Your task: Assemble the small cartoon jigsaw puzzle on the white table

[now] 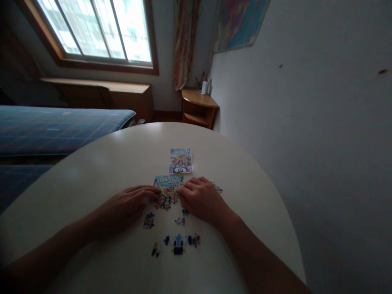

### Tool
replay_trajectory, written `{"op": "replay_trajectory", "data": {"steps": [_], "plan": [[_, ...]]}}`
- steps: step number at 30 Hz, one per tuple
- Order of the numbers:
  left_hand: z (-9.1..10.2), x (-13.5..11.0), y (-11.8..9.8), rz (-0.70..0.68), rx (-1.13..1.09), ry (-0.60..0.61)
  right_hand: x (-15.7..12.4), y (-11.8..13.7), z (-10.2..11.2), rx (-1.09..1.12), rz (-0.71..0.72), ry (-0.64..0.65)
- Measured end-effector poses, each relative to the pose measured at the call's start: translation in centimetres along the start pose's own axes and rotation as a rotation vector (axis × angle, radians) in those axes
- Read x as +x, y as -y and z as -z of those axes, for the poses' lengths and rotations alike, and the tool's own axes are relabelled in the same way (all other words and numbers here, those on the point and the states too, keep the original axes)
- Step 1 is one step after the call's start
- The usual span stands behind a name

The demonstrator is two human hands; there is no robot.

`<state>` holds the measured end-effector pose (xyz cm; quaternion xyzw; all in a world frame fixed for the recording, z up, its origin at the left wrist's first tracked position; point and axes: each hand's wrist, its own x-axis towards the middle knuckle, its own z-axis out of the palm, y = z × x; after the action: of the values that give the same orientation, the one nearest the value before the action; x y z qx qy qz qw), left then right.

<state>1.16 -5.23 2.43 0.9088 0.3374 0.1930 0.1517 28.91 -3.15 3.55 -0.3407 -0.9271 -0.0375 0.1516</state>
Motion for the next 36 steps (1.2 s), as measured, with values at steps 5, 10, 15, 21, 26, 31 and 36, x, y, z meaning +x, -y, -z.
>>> {"op": "replay_trajectory", "data": {"steps": [5,10,15,21,26,31,36], "plan": [[0.03,0.01,0.00,0.012,0.003,0.008,0.03,-0.07,0.01,0.017,0.004,-0.014],[-0.08,-0.05,0.11,0.011,0.015,0.013,-0.05,-0.15,-0.03,0.029,0.003,-0.015],[-0.02,-0.03,0.14,0.002,0.010,0.010,-0.10,-0.20,-0.13,0.028,-0.012,-0.007],[0.02,0.02,0.02,0.010,0.002,0.012,-0.08,-0.13,-0.17,0.048,-0.049,-0.030],[0.04,0.01,-0.01,0.013,0.002,0.012,-0.09,-0.06,-0.14,0.079,-0.086,-0.056],[0.04,0.01,0.09,0.008,-0.019,0.001,-0.15,-0.12,-0.09,0.107,-0.095,-0.053],[0.15,-0.01,0.29,0.025,-0.043,0.001,-0.07,-0.08,-0.02,0.103,-0.109,-0.050]]}}
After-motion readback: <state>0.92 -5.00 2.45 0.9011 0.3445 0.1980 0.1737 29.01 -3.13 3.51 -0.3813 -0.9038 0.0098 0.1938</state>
